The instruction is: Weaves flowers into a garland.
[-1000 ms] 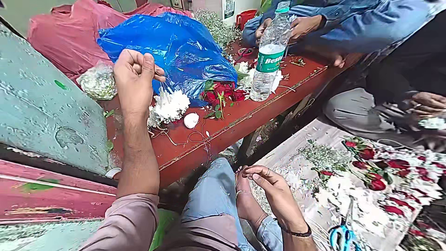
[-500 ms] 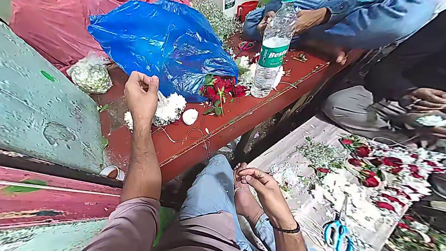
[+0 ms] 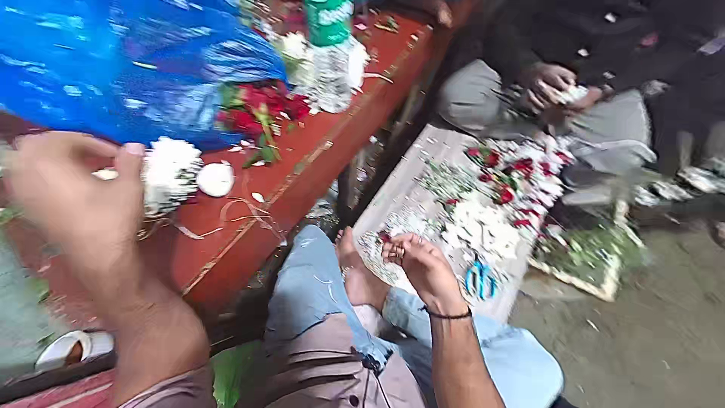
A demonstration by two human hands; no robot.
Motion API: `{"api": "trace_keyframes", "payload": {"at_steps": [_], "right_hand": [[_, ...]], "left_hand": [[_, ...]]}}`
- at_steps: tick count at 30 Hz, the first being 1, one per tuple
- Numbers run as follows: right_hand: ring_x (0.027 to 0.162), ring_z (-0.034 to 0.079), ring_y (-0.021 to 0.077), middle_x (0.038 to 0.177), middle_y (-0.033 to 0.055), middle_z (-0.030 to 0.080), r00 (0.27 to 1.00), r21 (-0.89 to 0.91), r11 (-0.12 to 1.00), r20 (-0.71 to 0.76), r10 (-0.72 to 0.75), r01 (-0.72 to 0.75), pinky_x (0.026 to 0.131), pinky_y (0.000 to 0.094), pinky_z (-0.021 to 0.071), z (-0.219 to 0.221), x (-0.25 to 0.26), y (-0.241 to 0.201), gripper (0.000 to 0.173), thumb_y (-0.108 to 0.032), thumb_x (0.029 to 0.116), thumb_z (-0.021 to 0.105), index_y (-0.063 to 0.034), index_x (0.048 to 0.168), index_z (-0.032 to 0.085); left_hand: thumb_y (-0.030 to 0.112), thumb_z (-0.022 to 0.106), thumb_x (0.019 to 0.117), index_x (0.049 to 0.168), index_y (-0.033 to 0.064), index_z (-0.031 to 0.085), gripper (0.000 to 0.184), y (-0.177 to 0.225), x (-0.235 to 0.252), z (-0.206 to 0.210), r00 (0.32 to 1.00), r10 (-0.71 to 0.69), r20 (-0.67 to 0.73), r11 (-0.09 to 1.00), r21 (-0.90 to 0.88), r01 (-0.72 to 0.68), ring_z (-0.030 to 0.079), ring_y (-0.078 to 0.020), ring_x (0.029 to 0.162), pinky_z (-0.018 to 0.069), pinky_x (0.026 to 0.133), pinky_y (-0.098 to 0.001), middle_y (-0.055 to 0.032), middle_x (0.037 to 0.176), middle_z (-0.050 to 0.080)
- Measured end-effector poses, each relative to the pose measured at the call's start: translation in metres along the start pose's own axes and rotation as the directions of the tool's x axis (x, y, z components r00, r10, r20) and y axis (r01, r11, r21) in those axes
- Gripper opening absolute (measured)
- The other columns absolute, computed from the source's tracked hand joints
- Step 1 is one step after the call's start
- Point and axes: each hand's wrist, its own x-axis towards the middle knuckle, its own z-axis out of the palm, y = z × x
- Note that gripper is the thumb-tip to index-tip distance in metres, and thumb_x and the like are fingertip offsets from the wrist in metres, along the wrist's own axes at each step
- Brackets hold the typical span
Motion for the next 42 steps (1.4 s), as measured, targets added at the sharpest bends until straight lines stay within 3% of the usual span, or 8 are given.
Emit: {"api": "trace_keyframes", "payload": {"at_steps": [5,9,13,24,30,34,38,42], "right_hand": [[0.091,0.069,0.0202,0.099,0.0081,0.071,0.946,-0.031,0.993,-0.302,-0.116,0.112,0.084,0.0423,0.0588,-0.064,-0.030,-0.029,0.032,-0.026,0.1059,0.044,-0.0091,0.110,0.070],[0.087,0.069,0.0191,0.095,0.0055,0.070,0.875,0.064,0.992,-0.480,-0.069,0.113,0.079,0.0402,0.0593,-0.094,-0.046,-0.011,0.036,-0.025,0.1076,0.035,-0.0119,0.105,0.069],[0.082,0.069,0.0213,0.094,0.0097,0.071,0.778,0.167,0.986,-0.620,0.100,0.007,0.074,0.0405,0.0582,-0.110,-0.057,0.033,0.036,-0.026,0.1097,0.034,-0.0079,0.108,0.066],[0.084,0.070,0.0217,0.098,0.0121,0.074,0.832,-0.249,0.940,-0.551,0.059,-0.231,0.076,0.0397,0.0589,-0.089,-0.049,0.062,0.025,-0.016,0.1051,0.051,-0.0023,0.109,0.071],[0.111,0.065,0.0336,0.115,0.0119,0.070,0.880,-0.901,0.010,-0.421,0.219,-0.433,0.087,0.0589,0.0539,-0.028,-0.052,0.100,0.031,-0.033,0.0874,0.071,-0.0160,0.113,0.075],[0.109,0.065,0.0354,0.110,0.0110,0.072,0.946,-0.927,-0.221,-0.320,0.051,-0.302,0.081,0.0568,0.0529,-0.030,-0.057,0.130,0.020,-0.025,0.0933,0.060,-0.0138,0.098,0.076],[0.107,0.065,0.0312,0.107,0.0106,0.071,0.971,-0.979,-0.031,-0.206,0.124,-0.203,0.087,0.0528,0.0517,-0.051,-0.059,0.125,0.018,-0.024,0.0907,0.062,-0.0090,0.092,0.073],[0.083,0.068,0.0136,0.090,0.0042,0.070,0.973,-0.634,0.750,-0.225,0.057,-0.190,0.077,0.0333,0.0587,-0.034,-0.085,0.076,0.005,-0.009,0.0936,0.068,-0.0041,0.094,0.069]], "left_hand": [[0.042,0.057,0.1037,0.130,0.0091,0.062,0.043,0.046,-0.042,0.034,0.926,0.367,0.084,0.908,-0.251,-0.337,0.054,-0.0174,0.134,0.0452,0.113,-0.0424,-0.0066,0.141,0.059],[0.033,0.066,0.0970,0.104,0.0143,0.074,0.021,0.150,-0.128,0.119,0.639,0.640,0.426,0.737,-0.574,-0.356,0.068,-0.0126,0.104,0.0590,0.090,-0.0423,0.0003,0.110,0.072],[0.038,0.064,0.0963,0.094,0.0179,0.073,0.022,0.160,-0.187,0.224,0.314,0.447,0.838,0.881,-0.352,-0.315,0.069,-0.0249,0.095,0.0545,0.078,-0.0580,-0.0030,0.100,0.072],[0.026,0.061,0.0985,0.107,0.0178,0.075,0.018,0.103,-0.198,0.273,0.384,0.262,0.885,0.949,-0.163,-0.270,0.068,-0.0255,0.103,0.0567,0.084,-0.0565,-0.0041,0.115,0.069],[0.037,0.062,0.0991,0.109,0.0194,0.074,0.024,0.071,-0.193,0.274,0.335,0.191,0.923,0.973,-0.132,-0.190,0.067,-0.0227,0.094,0.0555,0.084,-0.0531,-0.0030,0.114,0.068],[0.042,0.060,0.0998,0.111,0.0196,0.074,0.029,0.067,-0.194,0.271,0.256,0.200,0.946,0.974,-0.164,-0.155,0.067,-0.0190,0.100,0.0545,0.091,-0.0502,0.0001,0.119,0.068],[0.044,0.059,0.1000,0.113,0.0196,0.073,0.031,0.066,-0.195,0.272,0.247,0.219,0.944,0.969,-0.181,-0.165,0.066,-0.0198,0.102,0.0533,0.092,-0.0505,-0.0007,0.118,0.068],[0.041,0.061,0.1001,0.111,0.0184,0.075,0.029,0.062,-0.198,0.270,0.264,0.322,0.909,0.947,-0.311,-0.086,0.067,-0.0188,0.098,0.0552,0.089,-0.0489,-0.0011,0.114,0.069]]}}
